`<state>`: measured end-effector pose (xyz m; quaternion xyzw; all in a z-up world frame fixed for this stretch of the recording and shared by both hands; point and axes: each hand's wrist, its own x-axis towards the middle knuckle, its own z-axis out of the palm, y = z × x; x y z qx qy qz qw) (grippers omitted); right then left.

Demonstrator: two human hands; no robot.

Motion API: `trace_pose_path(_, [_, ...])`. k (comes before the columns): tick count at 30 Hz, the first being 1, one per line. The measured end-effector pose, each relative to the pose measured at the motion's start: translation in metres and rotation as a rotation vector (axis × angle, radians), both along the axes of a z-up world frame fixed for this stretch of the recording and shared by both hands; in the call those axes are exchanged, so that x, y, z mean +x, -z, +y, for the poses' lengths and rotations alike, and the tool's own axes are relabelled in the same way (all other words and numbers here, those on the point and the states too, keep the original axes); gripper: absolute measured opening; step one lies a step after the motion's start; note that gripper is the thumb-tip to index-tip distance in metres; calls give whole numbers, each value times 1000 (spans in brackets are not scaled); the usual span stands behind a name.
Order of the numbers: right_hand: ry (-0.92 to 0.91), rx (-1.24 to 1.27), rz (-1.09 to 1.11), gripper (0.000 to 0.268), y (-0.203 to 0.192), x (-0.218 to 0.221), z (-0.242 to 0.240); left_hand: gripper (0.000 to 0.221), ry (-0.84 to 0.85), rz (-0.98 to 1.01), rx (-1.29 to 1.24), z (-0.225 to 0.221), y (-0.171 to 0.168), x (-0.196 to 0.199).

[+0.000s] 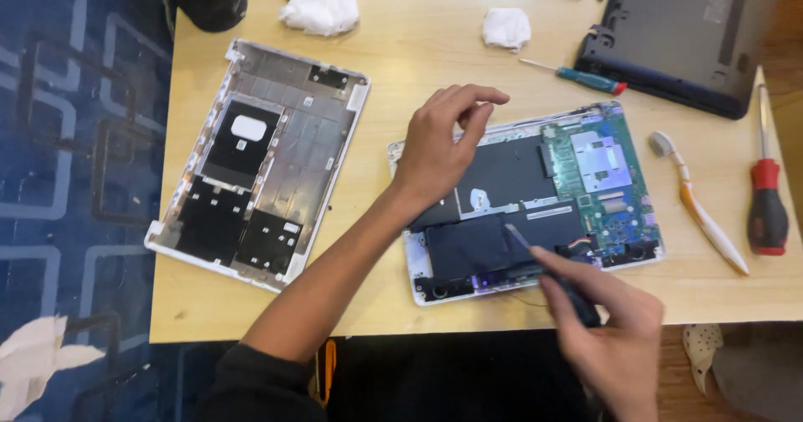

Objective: Cleaning internal components of a laptop with a brush and placing the bottom cover back on.

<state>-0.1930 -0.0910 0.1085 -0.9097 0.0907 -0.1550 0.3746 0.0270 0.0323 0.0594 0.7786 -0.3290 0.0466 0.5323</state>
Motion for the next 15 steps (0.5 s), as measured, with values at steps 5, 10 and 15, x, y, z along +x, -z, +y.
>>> trace_pose_path(5, [257, 538, -61, 29, 22, -27, -48, 29, 463, 67, -44, -9, -38, -43])
trace_pose_path(10, [143, 811, -69, 28, 39, -49, -62, 12, 703, -43, -83, -36, -47, -82])
trace_pose_path(15, [-86, 680, -55, 25, 41, -72, -98, 17, 782, -101, 92, -31, -75, -100])
